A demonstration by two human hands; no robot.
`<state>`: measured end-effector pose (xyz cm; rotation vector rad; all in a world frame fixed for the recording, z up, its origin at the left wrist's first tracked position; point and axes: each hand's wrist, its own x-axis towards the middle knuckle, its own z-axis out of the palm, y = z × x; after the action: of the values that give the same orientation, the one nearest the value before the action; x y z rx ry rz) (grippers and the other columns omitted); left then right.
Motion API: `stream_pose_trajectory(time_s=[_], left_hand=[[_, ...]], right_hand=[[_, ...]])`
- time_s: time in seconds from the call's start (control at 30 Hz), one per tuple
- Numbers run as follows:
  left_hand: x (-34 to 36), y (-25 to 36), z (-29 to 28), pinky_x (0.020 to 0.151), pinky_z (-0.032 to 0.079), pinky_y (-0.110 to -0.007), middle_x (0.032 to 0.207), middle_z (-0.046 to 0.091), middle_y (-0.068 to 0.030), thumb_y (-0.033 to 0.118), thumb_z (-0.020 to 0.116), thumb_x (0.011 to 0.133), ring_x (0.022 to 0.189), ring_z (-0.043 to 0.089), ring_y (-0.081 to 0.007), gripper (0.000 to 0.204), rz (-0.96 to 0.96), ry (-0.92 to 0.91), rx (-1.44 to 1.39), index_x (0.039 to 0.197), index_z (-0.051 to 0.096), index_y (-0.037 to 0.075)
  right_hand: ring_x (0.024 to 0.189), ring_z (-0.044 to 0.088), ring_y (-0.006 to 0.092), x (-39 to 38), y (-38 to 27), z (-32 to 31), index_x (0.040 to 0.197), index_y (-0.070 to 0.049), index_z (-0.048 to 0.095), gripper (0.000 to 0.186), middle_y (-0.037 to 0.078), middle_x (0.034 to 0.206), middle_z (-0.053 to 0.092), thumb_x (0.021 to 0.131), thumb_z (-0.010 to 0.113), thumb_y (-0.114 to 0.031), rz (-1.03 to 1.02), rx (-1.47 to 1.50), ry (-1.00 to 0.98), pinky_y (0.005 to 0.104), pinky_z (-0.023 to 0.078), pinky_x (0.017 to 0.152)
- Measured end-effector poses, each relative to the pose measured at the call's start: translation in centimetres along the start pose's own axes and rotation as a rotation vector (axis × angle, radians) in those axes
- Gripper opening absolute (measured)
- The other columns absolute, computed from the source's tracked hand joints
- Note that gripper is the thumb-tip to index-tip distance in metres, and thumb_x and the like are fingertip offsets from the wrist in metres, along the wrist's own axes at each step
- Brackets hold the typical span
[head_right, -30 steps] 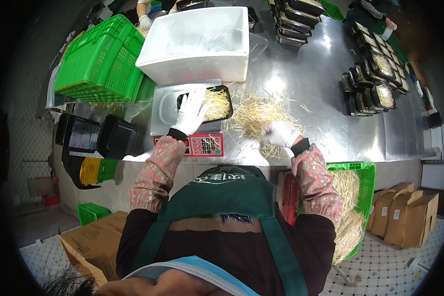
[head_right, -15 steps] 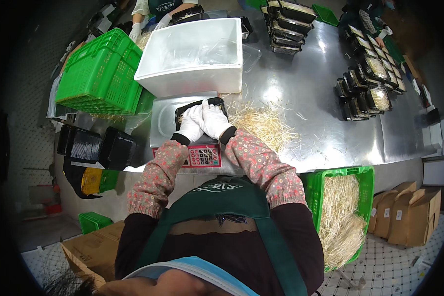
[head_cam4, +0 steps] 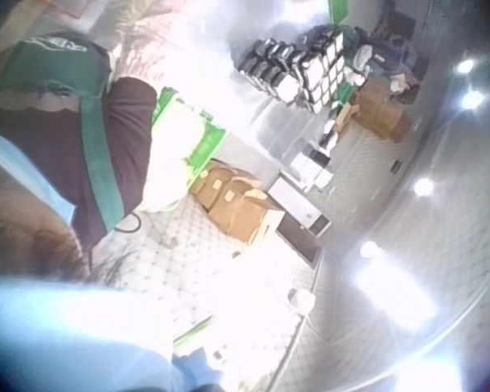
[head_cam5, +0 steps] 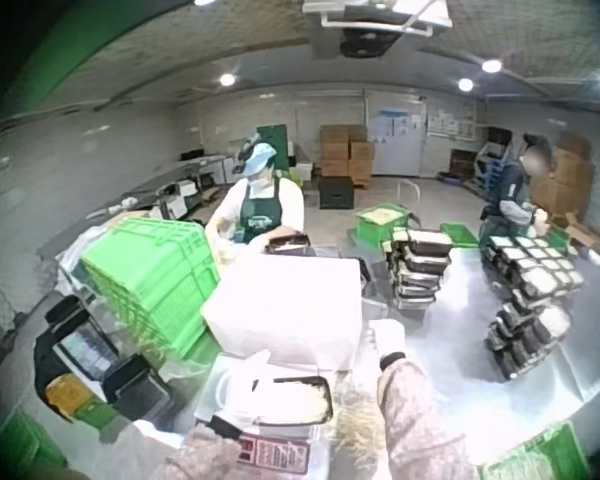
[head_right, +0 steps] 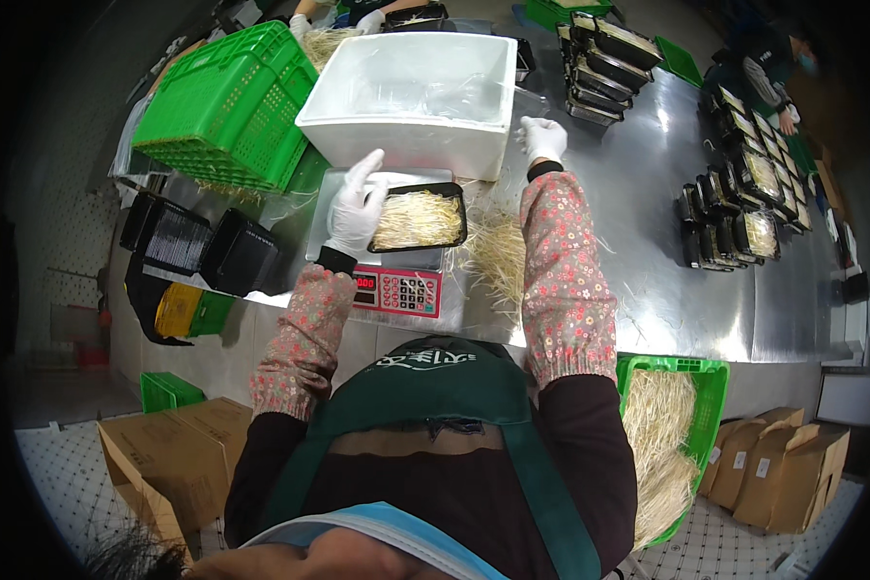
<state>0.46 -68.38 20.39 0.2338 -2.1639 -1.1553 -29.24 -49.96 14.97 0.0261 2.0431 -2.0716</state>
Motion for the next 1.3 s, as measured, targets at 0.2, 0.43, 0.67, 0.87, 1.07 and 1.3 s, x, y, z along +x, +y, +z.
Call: stream_pose_trajectory(time_s=[0.2,0.43,0.67,0.87,1.07,1.3], left_hand=[[-0.9,0.9,-7.1,0.086,0.051,-0.029,0.131,0.054,-0.0138,0.033,0.055,0.097,0.107,0.060,-0.0192,0.058,-0.355,0.269,-0.663,0.142,0.038,0.000],[-4.5,0.4,-4.1,0.054,0.047,-0.019,0.086,0.065,-0.0034,0.004,0.059,0.090,0.063,0.057,-0.0067,0.049,-0.476,0.251,-0.667,0.137,0.045,-0.002],[-3.5,-8.0,-0.1,0.064,0.048,-0.021,0.085,0.064,0.0012,0.011,0.071,0.086,0.070,0.058,-0.0064,0.017,-0.336,0.260,-0.101,0.100,0.066,0.005],[-3.9,-11.2,0.2,0.079,0.050,-0.027,0.100,0.068,-0.0028,0.014,0.066,0.091,0.091,0.062,-0.0118,0.023,-0.492,0.162,-0.083,0.108,0.067,0.000],[-3.4,-15.0,-0.8,0.079,0.050,-0.027,0.100,0.069,-0.0056,0.008,0.066,0.089,0.088,0.064,-0.0144,0.025,-0.785,0.008,-0.579,0.112,0.066,-0.002],[-3.1,-11.9,0.6,0.076,0.049,-0.026,0.090,0.069,-0.0040,0.007,0.069,0.085,0.080,0.063,-0.0133,0.018,-0.683,0.181,-0.531,0.101,0.070,-0.002]], right_hand=[[0.053,0.058,0.0076,-7.7,-5.2,0.3,0.104,-0.003,0.064,0.018,0.004,0.071,0.067,0.089,0.067,-0.014,-0.130,0.176,-0.457,0.0200,0.042,0.045],[0.061,0.058,0.0065,-18.5,-1.7,1.2,0.146,-0.007,0.033,0.064,0.000,0.079,0.056,0.089,0.060,0.001,-0.052,0.104,-0.909,0.0188,0.047,0.050],[0.073,0.067,0.0330,-13.8,5.5,3.2,0.120,-0.012,0.056,0.029,0.018,0.084,0.067,0.095,0.055,-0.027,-0.764,-0.736,-0.380,0.0443,0.051,0.066],[0.071,0.065,0.0245,-12.8,8.3,5.0,0.094,-0.007,0.061,0.023,0.011,0.077,0.068,0.094,0.060,-0.030,-0.470,-0.691,-0.312,0.0379,0.050,0.066],[0.070,0.052,0.0061,-10.1,11.8,5.6,0.086,-0.004,0.063,0.017,-0.003,0.075,0.061,0.087,0.071,-0.018,-0.013,-0.002,-0.445,0.0236,0.044,0.066],[0.070,0.051,0.0050,-10.9,11.9,5.8,0.084,-0.004,0.063,0.019,-0.003,0.075,0.061,0.089,0.070,-0.021,-0.057,0.087,-0.387,0.0229,0.044,0.066]])
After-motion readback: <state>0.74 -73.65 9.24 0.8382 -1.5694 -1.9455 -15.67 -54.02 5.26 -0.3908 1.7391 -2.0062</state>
